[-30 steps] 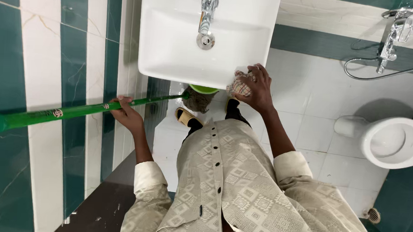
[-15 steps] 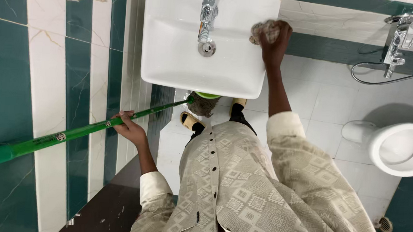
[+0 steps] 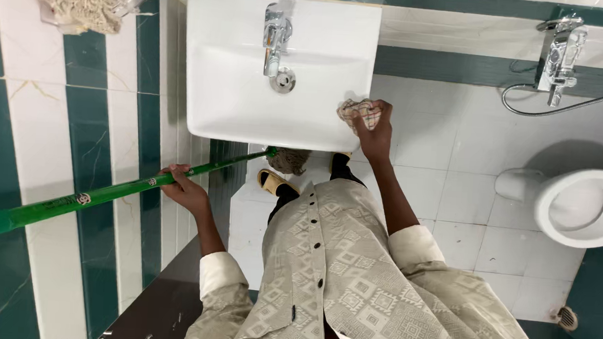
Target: The person scrubs a white porcelain sink and its chrome faucet using a cloth and soapy water, wiping both the basin and the faucet surfaces.
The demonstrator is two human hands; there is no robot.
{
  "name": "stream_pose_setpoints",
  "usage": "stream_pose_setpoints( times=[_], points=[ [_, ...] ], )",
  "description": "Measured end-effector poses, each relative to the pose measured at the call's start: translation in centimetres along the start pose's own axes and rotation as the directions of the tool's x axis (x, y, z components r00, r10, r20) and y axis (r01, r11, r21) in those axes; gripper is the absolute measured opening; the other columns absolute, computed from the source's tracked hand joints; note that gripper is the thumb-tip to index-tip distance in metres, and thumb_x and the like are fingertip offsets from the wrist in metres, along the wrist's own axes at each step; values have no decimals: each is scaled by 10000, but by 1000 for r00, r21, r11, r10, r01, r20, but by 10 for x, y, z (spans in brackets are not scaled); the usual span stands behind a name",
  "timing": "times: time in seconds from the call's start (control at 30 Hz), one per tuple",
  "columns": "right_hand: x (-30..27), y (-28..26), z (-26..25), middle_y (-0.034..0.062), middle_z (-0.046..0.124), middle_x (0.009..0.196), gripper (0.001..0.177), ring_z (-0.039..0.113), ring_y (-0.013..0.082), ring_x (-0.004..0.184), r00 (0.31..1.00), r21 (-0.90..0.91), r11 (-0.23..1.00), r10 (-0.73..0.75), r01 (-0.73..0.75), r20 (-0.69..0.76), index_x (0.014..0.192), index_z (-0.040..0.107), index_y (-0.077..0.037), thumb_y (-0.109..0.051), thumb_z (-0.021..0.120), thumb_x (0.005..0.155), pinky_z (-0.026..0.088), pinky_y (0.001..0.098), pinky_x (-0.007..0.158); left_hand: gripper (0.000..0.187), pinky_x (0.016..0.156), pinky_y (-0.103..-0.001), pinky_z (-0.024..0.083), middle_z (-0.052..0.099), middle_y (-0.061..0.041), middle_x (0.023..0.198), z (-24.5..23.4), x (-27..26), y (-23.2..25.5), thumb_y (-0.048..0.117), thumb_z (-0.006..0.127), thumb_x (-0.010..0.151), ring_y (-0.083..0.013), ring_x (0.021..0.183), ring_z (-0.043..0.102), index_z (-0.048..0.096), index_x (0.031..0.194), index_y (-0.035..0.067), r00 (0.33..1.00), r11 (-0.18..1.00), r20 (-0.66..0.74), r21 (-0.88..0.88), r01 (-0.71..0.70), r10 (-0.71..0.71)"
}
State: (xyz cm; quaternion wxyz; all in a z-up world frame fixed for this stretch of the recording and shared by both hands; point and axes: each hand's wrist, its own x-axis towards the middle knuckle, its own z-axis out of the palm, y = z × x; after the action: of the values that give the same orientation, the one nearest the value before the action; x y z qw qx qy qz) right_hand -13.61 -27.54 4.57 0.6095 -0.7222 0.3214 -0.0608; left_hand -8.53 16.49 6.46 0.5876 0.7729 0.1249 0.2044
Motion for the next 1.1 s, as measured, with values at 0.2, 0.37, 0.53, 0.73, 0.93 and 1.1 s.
stream_pose_setpoints(
  times=[0.2,0.37,0.53,0.73,0.93,1.1],
  points=[
    [77,8,14,149,621,1191,452,656,271,1125,952,-78,956,-291,284,-98,1351,444,-31,-178,723,1027,557,405,929,146,868,-378,514,613,-108,905,9,-5,7,143,480,1159,-197,871,620,463,1072,28,1000,1000,-6,25,5,-5],
    [147,-19,42,120,587,1204,362,624,301,1157,869,-244,896,-428,372,-247,1255,514,-69,-192,760,1020,532,434,998,115,904,-398,530,598,-109,907,14,-17,11,122,470,1151,-202,883,611,463,1082,31,1000,998,-23,-58,7,-8],
    [130,-47,54,180,500,1248,538,436,385,1205,894,-591,751,-436,294,-109,1230,527,-42,-272,879,894,344,557,977,72,915,-403,533,604,-119,948,17,-27,11,94,439,1124,-211,903,625,447,1107,24,999,1000,-35,11,-9,10],
    [138,-51,47,169,494,1288,555,498,355,1217,824,-491,742,-560,456,-82,1223,539,-63,-190,898,820,363,523,1021,79,954,-419,530,580,-123,967,22,-29,13,82,437,1147,-222,929,603,462,1102,23,1000,1000,-8,-22,1,-1],
    [188,-68,103,128,511,1129,528,526,357,1115,828,-375,851,-483,367,-285,1148,515,-69,-202,907,820,373,502,959,37,966,-434,527,564,-111,992,16,-45,19,67,418,1109,-213,948,594,447,1103,45,998,997,-44,-63,-44,41],
    [186,-81,151,141,524,1172,478,486,371,1179,819,-477,759,-559,443,-128,1110,591,-88,-236,908,784,359,509,996,65,970,-446,541,585,-112,946,2,-50,3,64,413,1115,-217,922,618,459,1074,43,995,999,-94,-25,-39,37]
  ],
)
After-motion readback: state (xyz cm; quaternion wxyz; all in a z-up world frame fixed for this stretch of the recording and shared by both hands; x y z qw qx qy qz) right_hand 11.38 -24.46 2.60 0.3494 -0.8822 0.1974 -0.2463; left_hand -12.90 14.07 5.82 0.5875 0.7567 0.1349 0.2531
